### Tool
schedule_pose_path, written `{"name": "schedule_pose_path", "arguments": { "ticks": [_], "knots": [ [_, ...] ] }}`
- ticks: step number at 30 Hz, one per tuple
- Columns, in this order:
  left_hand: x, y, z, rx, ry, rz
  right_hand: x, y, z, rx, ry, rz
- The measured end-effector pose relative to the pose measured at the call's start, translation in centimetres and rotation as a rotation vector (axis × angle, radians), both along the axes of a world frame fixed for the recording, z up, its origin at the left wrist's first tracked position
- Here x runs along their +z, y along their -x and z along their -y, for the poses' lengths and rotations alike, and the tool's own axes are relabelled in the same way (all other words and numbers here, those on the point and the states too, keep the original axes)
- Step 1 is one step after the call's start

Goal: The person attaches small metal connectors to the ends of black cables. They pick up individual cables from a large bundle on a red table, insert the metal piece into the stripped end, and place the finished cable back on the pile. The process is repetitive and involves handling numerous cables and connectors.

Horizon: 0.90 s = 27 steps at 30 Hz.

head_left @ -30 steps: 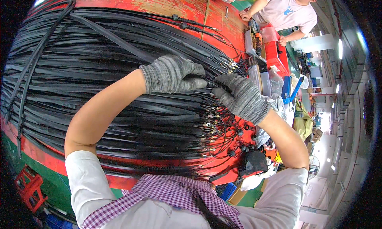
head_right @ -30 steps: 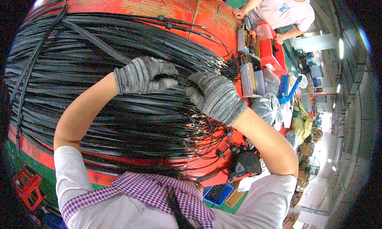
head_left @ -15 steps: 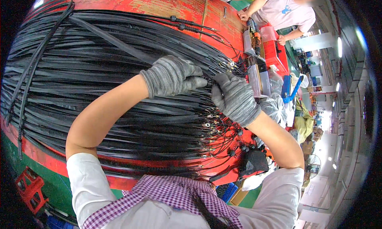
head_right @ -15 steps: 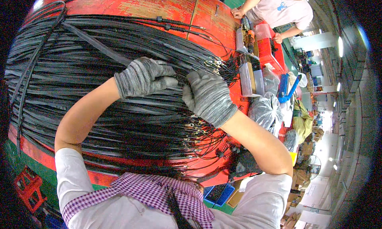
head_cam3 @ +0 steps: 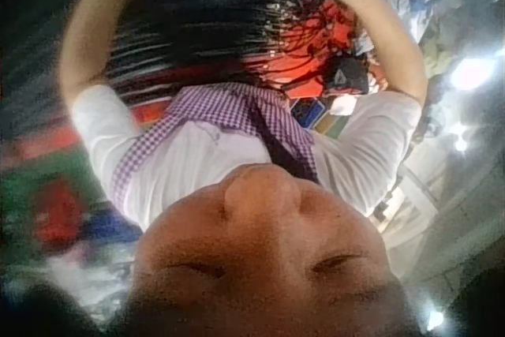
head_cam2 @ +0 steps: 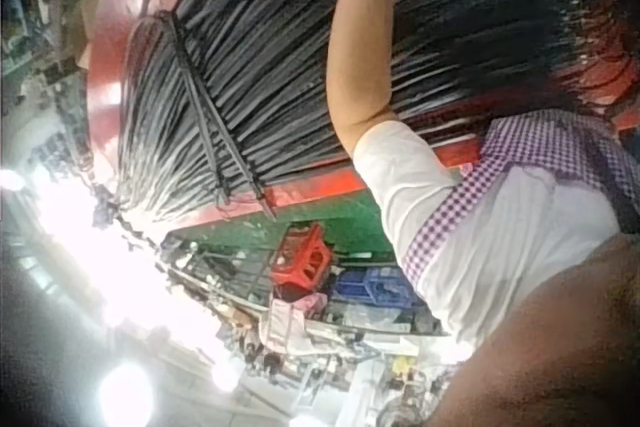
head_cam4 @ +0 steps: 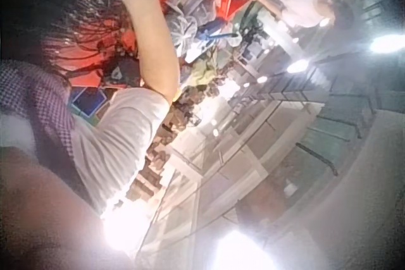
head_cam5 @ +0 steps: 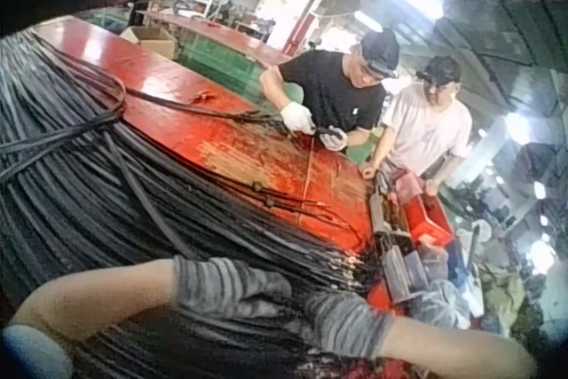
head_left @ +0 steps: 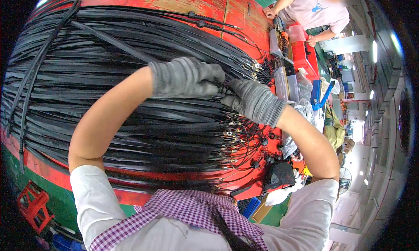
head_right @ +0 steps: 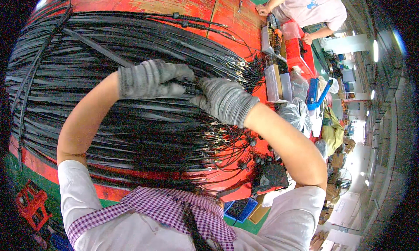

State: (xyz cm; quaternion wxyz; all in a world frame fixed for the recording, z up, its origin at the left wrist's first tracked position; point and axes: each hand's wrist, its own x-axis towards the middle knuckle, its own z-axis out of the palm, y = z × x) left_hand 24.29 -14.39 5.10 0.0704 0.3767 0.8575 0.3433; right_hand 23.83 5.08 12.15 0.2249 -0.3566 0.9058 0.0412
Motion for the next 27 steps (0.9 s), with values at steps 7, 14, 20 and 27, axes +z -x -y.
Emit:
{"name": "schedule_pose_path", "arguments": {
  "ticks": [7,14,20,27],
  "knots": [
    [-2.4,0.0,0.9,0.136,0.26,-0.368,-0.1,2.7,-0.4,0.06,0.149,0.509],
    [-4.4,-0.3,1.1,0.22,0.178,-0.719,-1.8,4.9,0.3,-0.68,0.306,1.451],
    [-4.9,-0.4,1.1,0.205,0.133,-0.683,-2.3,3.8,0.6,-0.697,0.329,1.358],
    [-4.4,0.3,1.8,0.072,0.083,-0.267,-2.2,-0.4,2.0,0.077,-0.061,-0.184]
  ]
}}
